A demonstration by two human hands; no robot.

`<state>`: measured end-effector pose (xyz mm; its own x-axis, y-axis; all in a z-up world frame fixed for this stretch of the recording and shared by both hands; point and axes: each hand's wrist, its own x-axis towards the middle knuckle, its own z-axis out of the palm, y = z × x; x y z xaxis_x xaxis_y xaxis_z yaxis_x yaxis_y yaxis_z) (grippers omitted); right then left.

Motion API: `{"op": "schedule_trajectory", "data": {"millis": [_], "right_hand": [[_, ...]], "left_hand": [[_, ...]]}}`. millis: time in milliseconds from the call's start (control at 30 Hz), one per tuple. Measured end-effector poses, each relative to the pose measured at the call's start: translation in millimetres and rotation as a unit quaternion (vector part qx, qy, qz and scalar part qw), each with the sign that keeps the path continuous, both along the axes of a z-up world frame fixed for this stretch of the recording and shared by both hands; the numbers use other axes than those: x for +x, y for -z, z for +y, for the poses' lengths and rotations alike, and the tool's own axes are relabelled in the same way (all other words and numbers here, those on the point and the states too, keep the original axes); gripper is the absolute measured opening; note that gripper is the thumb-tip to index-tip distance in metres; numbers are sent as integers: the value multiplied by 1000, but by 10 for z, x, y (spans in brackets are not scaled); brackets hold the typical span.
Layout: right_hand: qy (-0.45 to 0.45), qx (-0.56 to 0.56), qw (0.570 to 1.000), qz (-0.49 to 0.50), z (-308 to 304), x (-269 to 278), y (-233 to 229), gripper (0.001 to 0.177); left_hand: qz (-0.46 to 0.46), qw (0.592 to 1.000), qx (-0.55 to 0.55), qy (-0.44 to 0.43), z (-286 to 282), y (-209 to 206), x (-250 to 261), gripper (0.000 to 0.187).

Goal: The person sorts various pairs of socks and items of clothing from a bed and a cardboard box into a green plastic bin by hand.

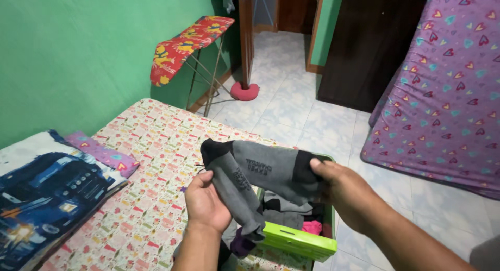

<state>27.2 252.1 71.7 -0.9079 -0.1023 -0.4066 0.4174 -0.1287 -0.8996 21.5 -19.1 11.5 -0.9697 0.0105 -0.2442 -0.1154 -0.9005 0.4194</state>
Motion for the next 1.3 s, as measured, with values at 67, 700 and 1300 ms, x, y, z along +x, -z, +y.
{"op": "schedule_trajectory", "data": {"millis": [67, 700, 1300], "right_hand": [[11, -45, 999, -17, -22, 17, -95, 46], [94, -62, 994, 17, 259, -137, -148, 27], [-223, 299, 834, 407, 136, 184, -328, 30]], "left_hand": [[5, 1000, -11, 14, -42, -11, 42, 46], [-32, 991, -73, 112, -68, 120, 30, 37], [-46, 975, -86, 200, 596, -113, 96, 60]]}}
